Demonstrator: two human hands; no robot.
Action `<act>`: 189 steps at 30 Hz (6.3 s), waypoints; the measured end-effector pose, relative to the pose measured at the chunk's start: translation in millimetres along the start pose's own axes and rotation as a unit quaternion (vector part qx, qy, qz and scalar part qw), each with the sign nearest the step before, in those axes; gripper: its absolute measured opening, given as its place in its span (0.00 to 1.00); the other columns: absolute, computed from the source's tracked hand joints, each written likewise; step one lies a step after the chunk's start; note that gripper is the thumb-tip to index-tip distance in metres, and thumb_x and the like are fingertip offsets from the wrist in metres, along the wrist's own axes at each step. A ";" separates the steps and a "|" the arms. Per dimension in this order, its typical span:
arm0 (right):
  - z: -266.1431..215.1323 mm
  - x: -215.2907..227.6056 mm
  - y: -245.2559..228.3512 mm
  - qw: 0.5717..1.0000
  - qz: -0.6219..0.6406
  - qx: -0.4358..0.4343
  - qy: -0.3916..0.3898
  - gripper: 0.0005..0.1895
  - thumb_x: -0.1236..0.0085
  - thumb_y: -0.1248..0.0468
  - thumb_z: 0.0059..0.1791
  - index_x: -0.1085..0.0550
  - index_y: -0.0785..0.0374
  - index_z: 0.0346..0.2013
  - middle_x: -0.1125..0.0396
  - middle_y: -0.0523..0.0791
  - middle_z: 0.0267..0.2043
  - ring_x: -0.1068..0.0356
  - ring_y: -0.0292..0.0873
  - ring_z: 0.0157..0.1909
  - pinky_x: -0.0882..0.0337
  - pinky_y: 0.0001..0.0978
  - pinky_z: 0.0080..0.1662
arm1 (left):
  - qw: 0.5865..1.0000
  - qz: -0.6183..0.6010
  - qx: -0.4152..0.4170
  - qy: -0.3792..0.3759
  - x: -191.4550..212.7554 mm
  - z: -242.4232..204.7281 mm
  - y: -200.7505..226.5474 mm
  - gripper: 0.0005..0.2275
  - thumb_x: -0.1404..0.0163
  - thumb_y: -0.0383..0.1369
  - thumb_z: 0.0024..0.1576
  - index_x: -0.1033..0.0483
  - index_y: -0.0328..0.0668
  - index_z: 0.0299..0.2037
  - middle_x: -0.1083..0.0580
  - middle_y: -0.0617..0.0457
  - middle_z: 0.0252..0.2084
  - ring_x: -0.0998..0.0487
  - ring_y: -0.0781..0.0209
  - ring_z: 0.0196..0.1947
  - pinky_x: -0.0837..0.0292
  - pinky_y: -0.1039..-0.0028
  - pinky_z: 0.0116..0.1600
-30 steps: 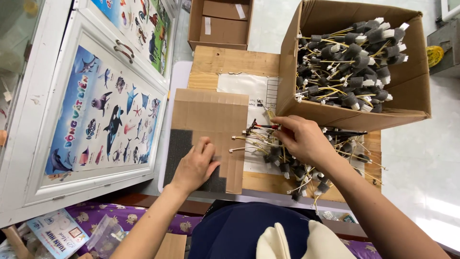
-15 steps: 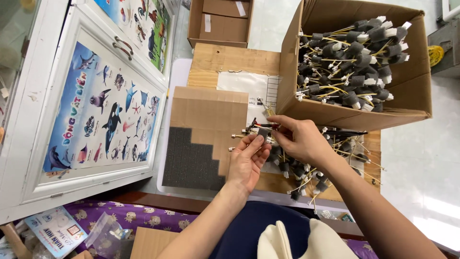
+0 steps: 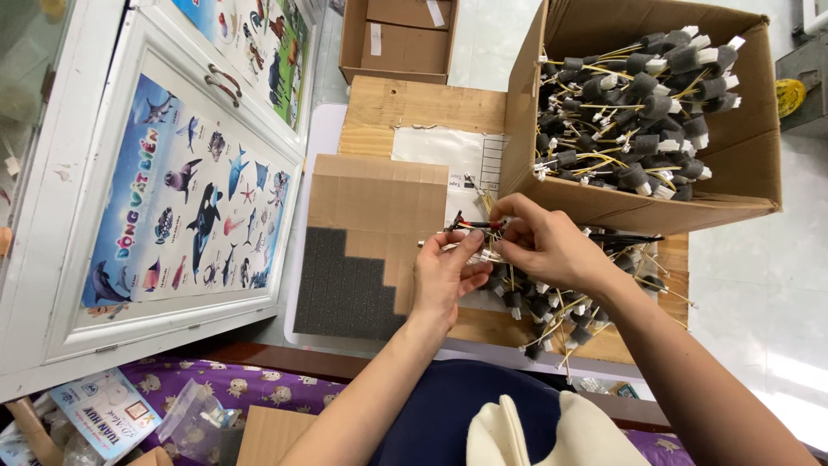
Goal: Inspecting and sorting small electronic cable assemblies with foam protectors.
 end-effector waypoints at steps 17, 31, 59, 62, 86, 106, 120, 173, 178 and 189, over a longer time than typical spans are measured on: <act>-10.7 -12.5 11.3 0.988 0.126 -0.028 0.086 0.09 0.42 0.61 0.52 0.24 0.65 0.41 0.31 0.37 0.27 0.37 0.27 0.29 0.34 0.23 0.31 | 0.967 0.170 -0.002 -0.192 4.1 -11.0 37.7 0.27 0.56 0.54 0.64 0.21 0.31 0.46 0.19 0.46 0.37 0.17 0.63 0.32 0.20 0.79 0.36; -28.6 -5.6 -9.7 0.996 0.060 0.000 0.066 0.08 0.42 0.62 0.51 0.23 0.64 0.40 0.30 0.41 0.23 0.37 0.30 0.25 0.34 0.26 0.28 | 0.971 0.051 0.093 -0.213 2.3 -15.9 67.6 0.38 0.59 0.63 0.57 0.26 0.29 0.56 0.19 0.44 0.42 0.15 0.59 0.35 0.15 0.73 0.37; -37.4 -14.7 7.0 0.992 0.109 -0.052 0.024 0.10 0.40 0.61 0.50 0.23 0.65 0.41 0.28 0.40 0.27 0.36 0.28 0.28 0.33 0.25 0.31 | 0.954 0.095 0.011 -0.285 -3.6 -31.6 78.0 0.23 0.52 0.34 0.64 0.36 0.38 0.69 0.21 0.44 0.50 0.18 0.63 0.44 0.19 0.74 0.50; -31.6 -20.1 24.2 0.983 0.179 -0.051 -0.005 0.10 0.41 0.61 0.51 0.23 0.66 0.39 0.29 0.38 0.28 0.36 0.27 0.29 0.34 0.24 0.31 | 0.921 0.189 -0.078 -0.333 -4.2 -38.0 79.8 0.29 0.47 0.24 0.60 0.42 0.39 0.73 0.23 0.45 0.58 0.22 0.66 0.53 0.24 0.74 0.58; -45.9 -46.5 58.2 0.967 -0.041 0.184 0.171 0.34 0.40 0.58 0.47 0.33 0.58 0.68 0.27 0.50 0.52 0.28 0.52 0.54 0.30 0.45 0.57 | 0.895 0.267 -0.302 -0.190 -19.9 -45.9 77.3 0.16 0.45 0.20 0.59 0.33 0.37 0.55 0.22 0.47 0.44 0.21 0.66 0.41 0.21 0.78 0.45; -33.5 -46.8 77.1 0.964 0.200 -0.005 0.174 0.14 0.44 0.57 0.57 0.22 0.67 0.46 0.31 0.52 0.31 0.35 0.40 0.36 0.31 0.35 0.40 | 0.874 0.224 -0.358 -0.242 -127.6 3.4 127.1 0.07 0.49 0.22 0.67 0.29 0.37 0.52 0.23 0.45 0.50 0.19 0.59 0.50 0.18 0.72 0.53; -24.0 -35.8 112.1 0.904 0.401 0.030 0.145 0.23 0.54 0.55 0.58 0.26 0.70 0.59 0.24 0.44 0.52 0.29 0.33 0.54 0.31 0.29 0.58 | 0.718 0.589 -0.313 -0.198 -122.3 -41.0 114.9 0.09 0.44 0.38 0.58 0.18 0.45 0.43 0.18 0.49 0.37 0.16 0.53 0.32 0.23 0.65 0.38; 7.4 -21.6 11.4 0.996 -0.021 -0.033 0.080 0.17 0.40 0.56 0.50 0.22 0.57 0.52 0.25 0.49 0.28 0.28 0.40 0.29 0.27 0.35 0.36 | 0.498 0.823 -0.266 -0.066 154.7 14.4 134.5 0.18 0.43 0.27 0.53 0.30 0.37 0.54 0.32 0.45 0.59 0.23 0.39 0.51 0.26 0.55 0.54; 9.2 -14.3 12.0 0.998 -0.015 -0.019 0.058 0.16 0.40 0.57 0.49 0.20 0.58 0.48 0.24 0.45 0.29 0.28 0.35 0.28 0.28 0.31 0.36 | 0.524 0.801 -0.288 -0.026 141.4 -10.9 139.5 0.15 0.40 0.31 0.53 0.31 0.35 0.46 0.32 0.44 0.56 0.23 0.39 0.47 0.24 0.55 0.49; 15.4 -13.5 19.7 0.998 -0.027 -0.036 0.039 0.15 0.41 0.57 0.49 0.20 0.59 0.48 0.28 0.46 0.24 0.35 0.36 0.25 0.31 0.33 0.32 | 0.994 -0.021 -0.073 -0.079 46.5 -1.0 9.8 0.08 0.38 0.28 0.54 0.24 0.40 0.39 0.22 0.51 0.32 0.18 0.64 0.29 0.20 0.78 0.33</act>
Point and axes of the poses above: each hand's wrist, its own z-axis towards the middle knuckle, its own x-axis out of the back of the hand, y = z × x, the point moved 2 cm from there along z, towards the middle knuckle
